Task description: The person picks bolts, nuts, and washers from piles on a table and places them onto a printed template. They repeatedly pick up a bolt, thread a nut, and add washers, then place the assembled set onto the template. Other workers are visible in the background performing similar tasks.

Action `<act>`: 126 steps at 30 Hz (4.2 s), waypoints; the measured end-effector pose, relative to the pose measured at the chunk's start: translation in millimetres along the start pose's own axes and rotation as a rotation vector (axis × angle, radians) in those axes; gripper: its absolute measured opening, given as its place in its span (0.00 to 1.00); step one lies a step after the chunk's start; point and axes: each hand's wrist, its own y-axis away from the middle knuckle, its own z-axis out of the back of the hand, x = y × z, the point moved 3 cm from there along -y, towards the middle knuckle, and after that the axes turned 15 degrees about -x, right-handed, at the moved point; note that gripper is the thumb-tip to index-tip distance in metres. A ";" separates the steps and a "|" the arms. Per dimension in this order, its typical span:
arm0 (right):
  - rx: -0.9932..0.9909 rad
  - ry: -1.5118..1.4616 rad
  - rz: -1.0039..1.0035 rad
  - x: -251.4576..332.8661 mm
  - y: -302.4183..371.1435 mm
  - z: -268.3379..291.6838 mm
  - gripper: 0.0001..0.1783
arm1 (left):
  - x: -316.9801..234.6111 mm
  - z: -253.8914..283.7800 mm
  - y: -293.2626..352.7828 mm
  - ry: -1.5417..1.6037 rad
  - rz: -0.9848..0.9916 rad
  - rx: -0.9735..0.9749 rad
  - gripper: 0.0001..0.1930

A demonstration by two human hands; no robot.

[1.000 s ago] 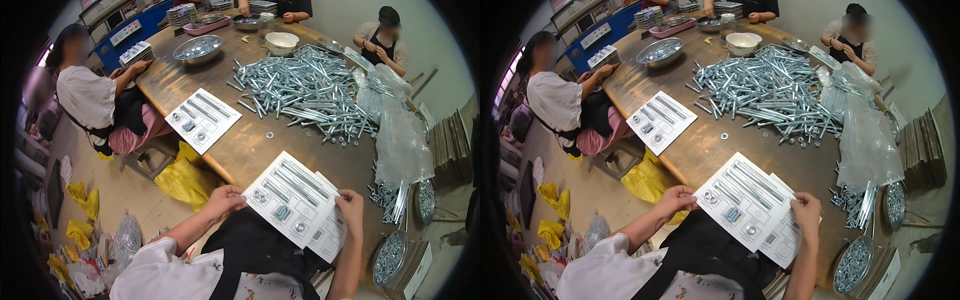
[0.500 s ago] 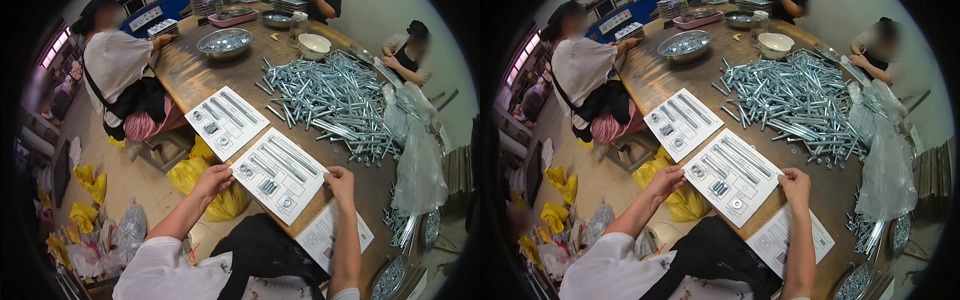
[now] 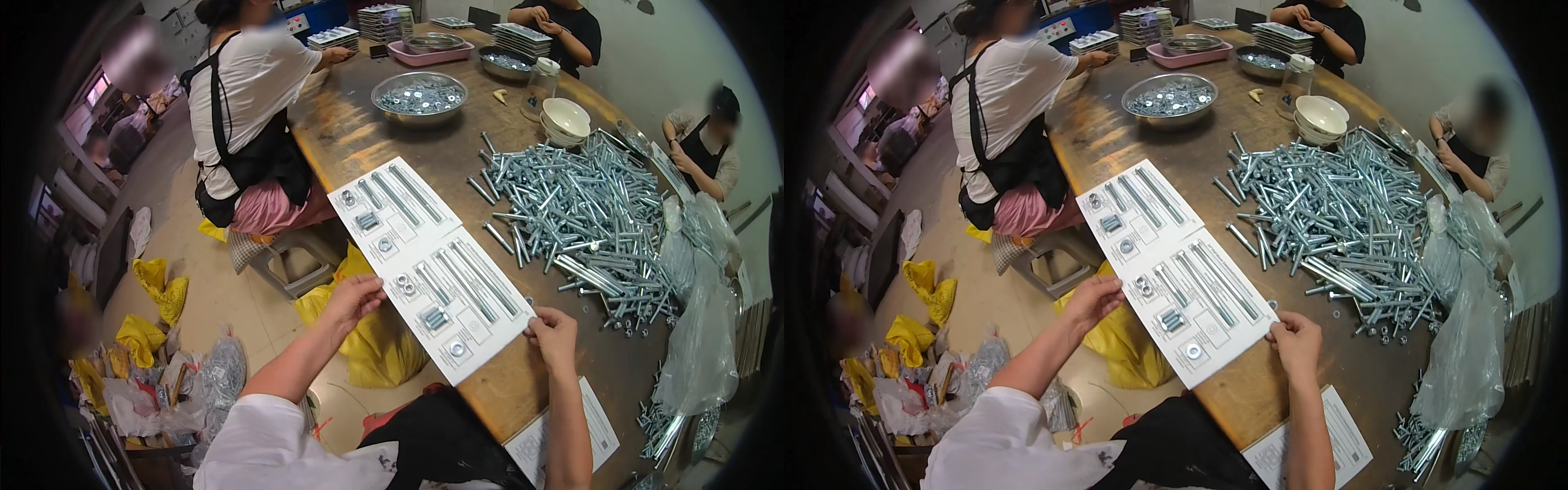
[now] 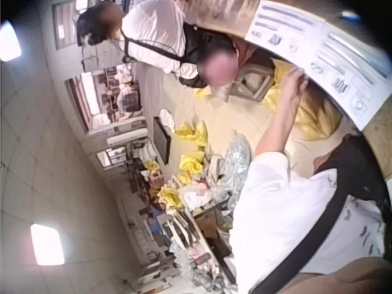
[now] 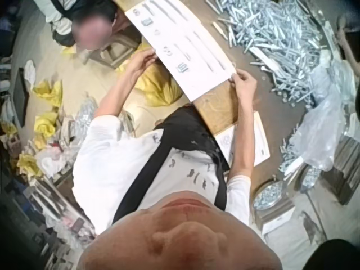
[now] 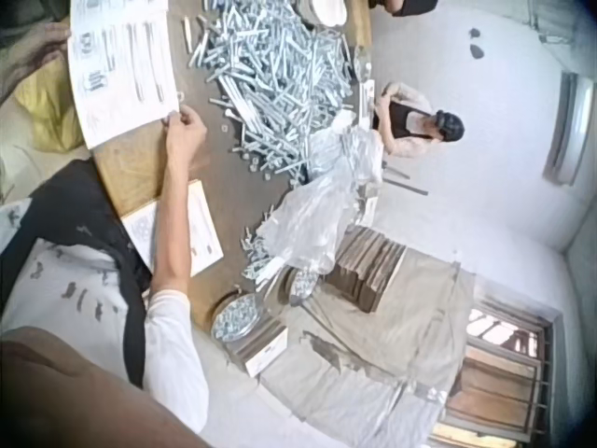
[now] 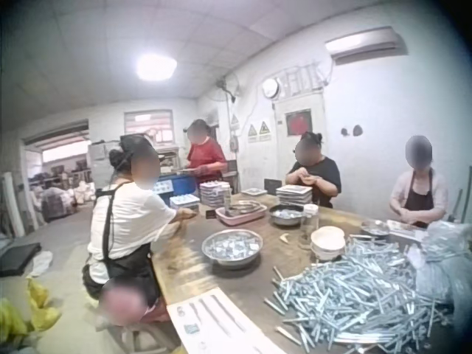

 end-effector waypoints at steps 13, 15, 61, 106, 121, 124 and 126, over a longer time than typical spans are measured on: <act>0.380 -0.283 0.060 54.1 -24.0 -145.2 0.25 | -117.0 65.9 -162.2 -0.071 -0.257 -0.083 0.05; 0.375 -0.230 0.031 60.3 -30.3 -155.3 0.24 | -127.5 59.4 -176.1 -0.087 -0.264 -0.120 0.04; -0.431 0.526 0.693 -47.9 201.3 210.3 0.10 | 126.3 -238.9 229.7 -0.954 -1.371 1.153 0.10; -0.994 0.908 0.030 -118.7 75.6 433.1 0.27 | 135.1 -286.6 187.2 -0.679 -0.673 0.890 0.10; -0.454 0.711 0.727 -47.5 178.7 275.3 0.16 | 129.3 -285.4 160.6 -0.707 -0.469 0.855 0.14; -0.401 0.810 0.771 -52.7 167.1 269.8 0.15 | 136.9 -291.0 170.9 -0.775 -0.604 0.940 0.15; -0.396 0.852 0.793 -58.4 163.5 269.4 0.14 | 142.3 -294.8 179.1 -0.837 -0.670 0.994 0.15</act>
